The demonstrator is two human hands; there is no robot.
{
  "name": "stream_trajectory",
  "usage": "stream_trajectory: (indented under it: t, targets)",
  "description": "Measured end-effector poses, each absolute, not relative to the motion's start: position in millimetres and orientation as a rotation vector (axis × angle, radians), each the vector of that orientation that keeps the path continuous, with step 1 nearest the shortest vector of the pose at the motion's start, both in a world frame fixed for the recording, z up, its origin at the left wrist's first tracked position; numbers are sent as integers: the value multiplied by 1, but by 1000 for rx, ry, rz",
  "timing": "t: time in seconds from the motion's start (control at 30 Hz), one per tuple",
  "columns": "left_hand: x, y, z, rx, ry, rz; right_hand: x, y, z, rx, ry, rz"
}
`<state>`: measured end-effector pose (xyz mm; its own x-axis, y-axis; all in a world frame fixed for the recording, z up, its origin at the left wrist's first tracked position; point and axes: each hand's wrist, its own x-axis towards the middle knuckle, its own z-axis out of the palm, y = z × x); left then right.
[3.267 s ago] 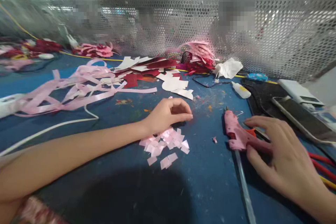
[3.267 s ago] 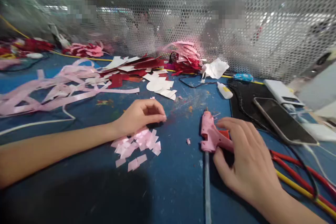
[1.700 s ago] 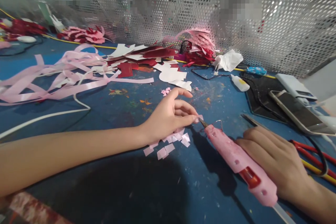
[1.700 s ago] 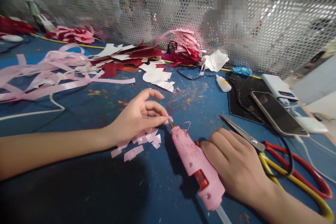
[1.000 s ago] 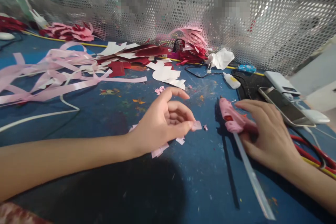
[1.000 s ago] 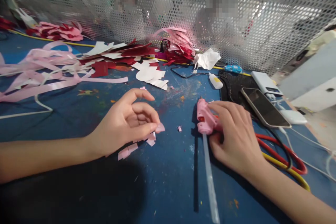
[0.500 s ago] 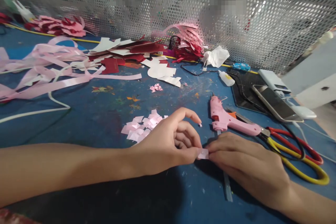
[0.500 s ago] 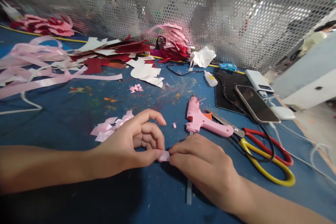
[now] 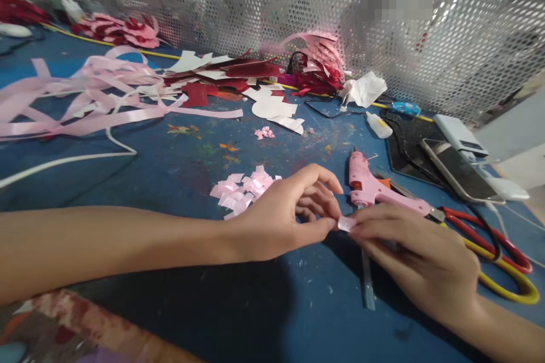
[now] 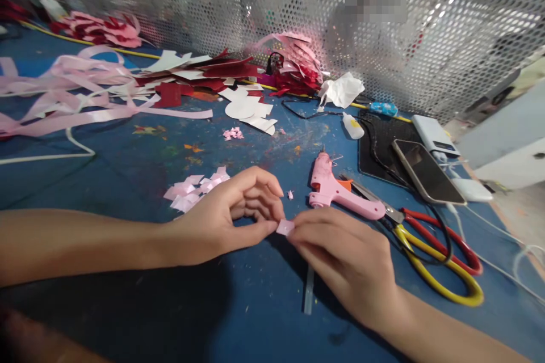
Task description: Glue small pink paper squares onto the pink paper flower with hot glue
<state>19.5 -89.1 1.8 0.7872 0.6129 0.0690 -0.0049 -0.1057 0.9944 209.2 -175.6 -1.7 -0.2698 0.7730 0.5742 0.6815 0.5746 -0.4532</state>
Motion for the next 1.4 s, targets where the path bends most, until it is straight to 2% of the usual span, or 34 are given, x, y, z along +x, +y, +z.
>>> stream_trajectory:
  t: [0.37,0.57,0.8,1.4]
  targets:
    - [22,-91,-2,1743,464,630,208,-178,-2,-1218,-1957,74]
    - [23,-92,-2,1811,478,650,209,-180,-15,-1269,-1734,105]
    - [23,-91,-4,1857,451,692,209,-178,-9,-1270,-1858,-26]
    - [22,-90,-3,1881,476,735,208,-176,-3,-1173,-1973,61]
